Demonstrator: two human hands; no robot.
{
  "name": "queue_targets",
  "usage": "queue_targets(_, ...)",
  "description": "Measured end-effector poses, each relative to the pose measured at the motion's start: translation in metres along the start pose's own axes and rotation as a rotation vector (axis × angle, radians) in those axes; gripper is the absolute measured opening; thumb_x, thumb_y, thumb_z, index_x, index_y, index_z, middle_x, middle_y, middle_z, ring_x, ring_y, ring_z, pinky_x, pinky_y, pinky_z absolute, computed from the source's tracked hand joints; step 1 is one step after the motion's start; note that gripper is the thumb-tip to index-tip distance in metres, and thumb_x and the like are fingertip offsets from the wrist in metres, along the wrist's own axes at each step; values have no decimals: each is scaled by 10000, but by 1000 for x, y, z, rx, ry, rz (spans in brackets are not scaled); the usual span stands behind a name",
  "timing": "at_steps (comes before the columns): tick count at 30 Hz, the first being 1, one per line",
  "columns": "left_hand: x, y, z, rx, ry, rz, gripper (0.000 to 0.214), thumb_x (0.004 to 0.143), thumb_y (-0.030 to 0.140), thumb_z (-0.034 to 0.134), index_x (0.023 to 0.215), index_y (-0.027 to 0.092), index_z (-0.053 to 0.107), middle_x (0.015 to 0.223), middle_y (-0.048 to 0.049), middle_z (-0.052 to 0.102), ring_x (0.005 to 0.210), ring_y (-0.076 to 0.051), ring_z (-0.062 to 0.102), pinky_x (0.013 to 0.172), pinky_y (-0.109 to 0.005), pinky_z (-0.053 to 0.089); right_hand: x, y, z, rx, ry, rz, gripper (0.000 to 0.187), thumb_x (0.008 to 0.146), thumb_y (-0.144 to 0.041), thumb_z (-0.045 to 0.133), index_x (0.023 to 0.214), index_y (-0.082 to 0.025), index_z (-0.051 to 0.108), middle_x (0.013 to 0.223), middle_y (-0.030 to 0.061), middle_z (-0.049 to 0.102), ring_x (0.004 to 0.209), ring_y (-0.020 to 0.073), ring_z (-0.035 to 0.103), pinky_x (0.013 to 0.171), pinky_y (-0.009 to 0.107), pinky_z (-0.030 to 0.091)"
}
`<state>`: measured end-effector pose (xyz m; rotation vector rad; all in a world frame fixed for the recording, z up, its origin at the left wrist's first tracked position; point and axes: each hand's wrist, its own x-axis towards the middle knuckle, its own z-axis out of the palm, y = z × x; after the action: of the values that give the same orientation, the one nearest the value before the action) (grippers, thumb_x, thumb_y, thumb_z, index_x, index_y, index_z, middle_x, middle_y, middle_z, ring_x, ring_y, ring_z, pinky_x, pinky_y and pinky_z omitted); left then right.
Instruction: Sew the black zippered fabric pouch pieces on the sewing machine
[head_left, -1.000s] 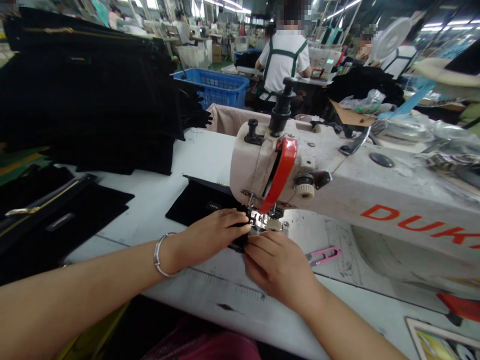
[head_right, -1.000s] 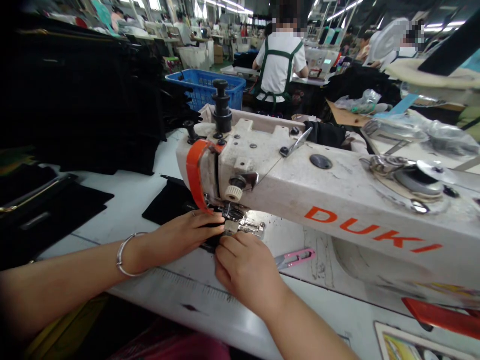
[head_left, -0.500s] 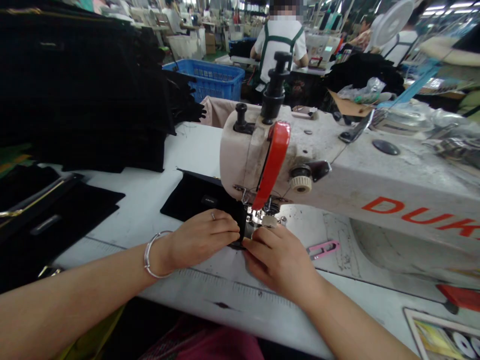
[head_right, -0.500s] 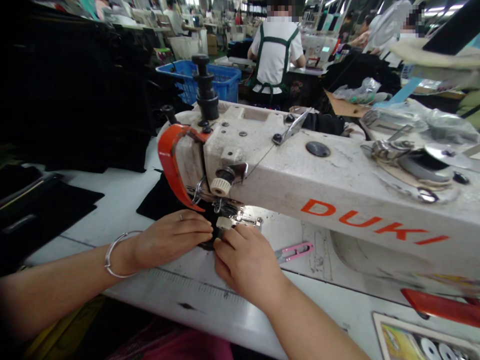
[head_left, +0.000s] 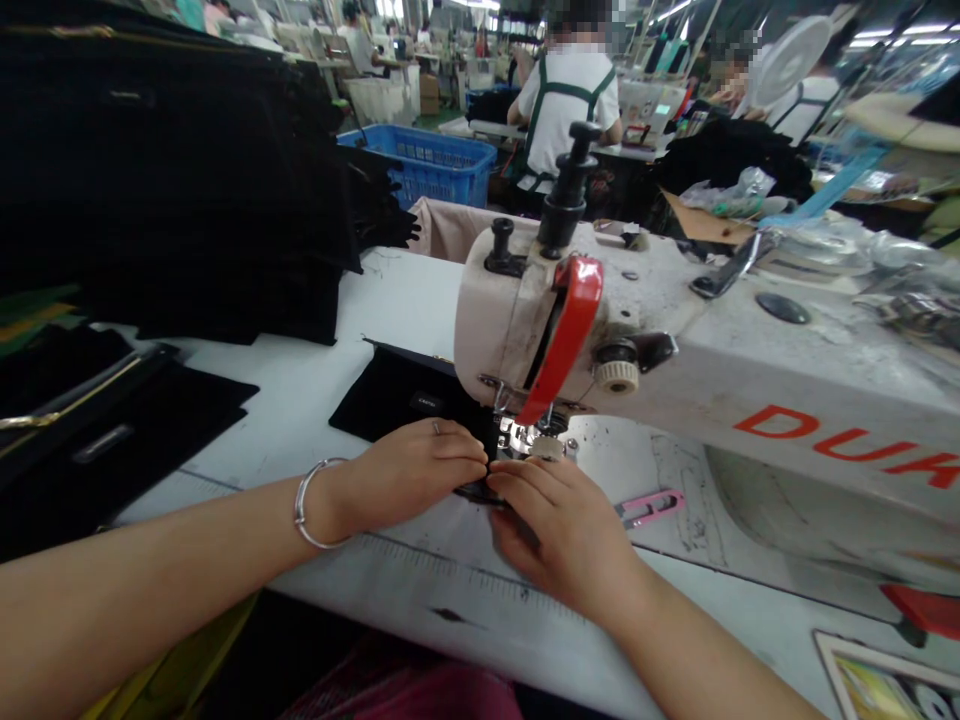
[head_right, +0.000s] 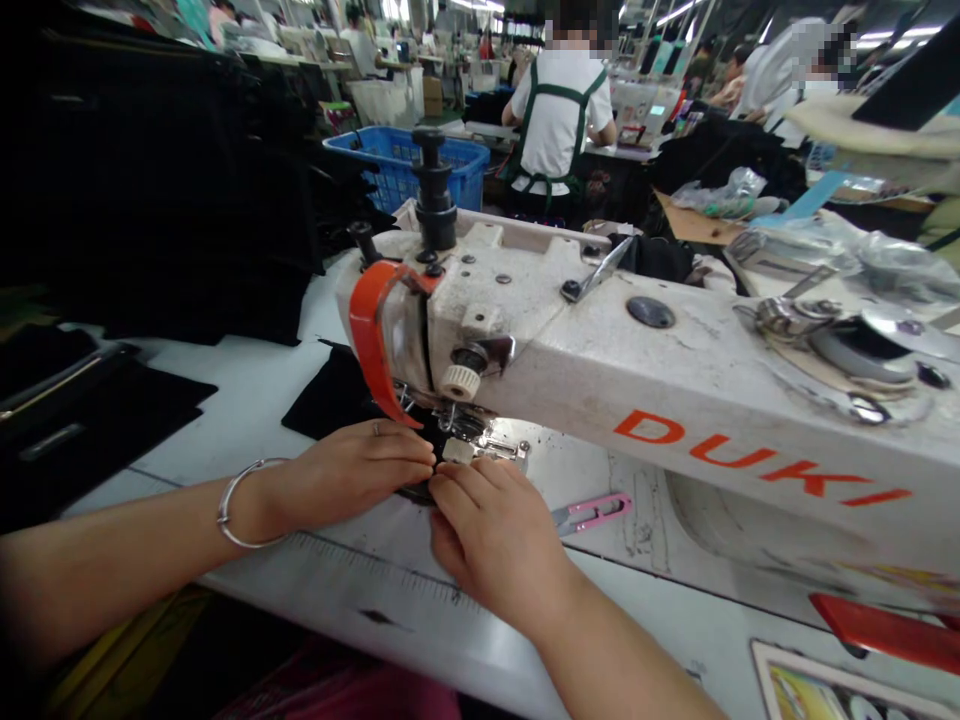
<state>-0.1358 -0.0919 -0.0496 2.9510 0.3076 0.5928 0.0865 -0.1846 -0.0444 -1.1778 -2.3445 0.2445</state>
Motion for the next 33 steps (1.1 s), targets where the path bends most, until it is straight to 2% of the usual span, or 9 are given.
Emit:
queue_targets(9, 13, -18, -1, -5, 27, -16, 189, 974, 139, 500, 1074, 146, 660, 1101, -60, 712, 1043, -185, 649, 977, -331, 509, 5, 4, 6, -52, 41, 43, 321, 899, -187, 554, 1207, -115, 613, 1205, 115, 659, 1079, 283, 598, 951, 483, 493)
queue_targets(15, 23, -32, 0, -93, -15, -165, 234, 1012, 231, 460, 1037, 197, 690, 1077, -29, 720, 1027, -166, 661, 939, -305, 509, 5, 4, 7, -49, 21, 81, 318, 898, -199, 543, 1194, -118, 624, 1207, 129, 656, 1118, 302, 584, 960, 506, 489)
queue_targets(20, 24, -46, 7, -55, 42, -210, 201, 976, 258, 531, 1000, 207, 724, 1105, -46, 712, 1021, -196, 662, 918, -338, 526, 5, 4, 8, -54, -5, 92, 359, 900, -205, 537, 1244, -127, 603, 1227, 123, 646, 1132, 304, 572, 954, 507, 488)
queue_targets(28, 28, -40, 0, -3, 47, -216, 375, 1030, 319, 374, 1003, 176, 719, 1080, 9, 706, 1013, -152, 658, 920, -316, 524, 7, 5, 6, -47, -4, 79, 349, 902, -209, 535, 1229, -120, 616, 1228, 130, 642, 1136, 309, 568, 956, 504, 494)
queue_targets(33, 25, -47, 8, -8, 73, -198, 291, 1005, 289, 465, 961, 199, 738, 1047, -25, 725, 959, -175, 674, 880, -321, 542, 8, 5, 7, -53, -10, 86, 326, 912, -207, 529, 1212, -123, 623, 1247, 119, 636, 1130, 296, 570, 966, 494, 491)
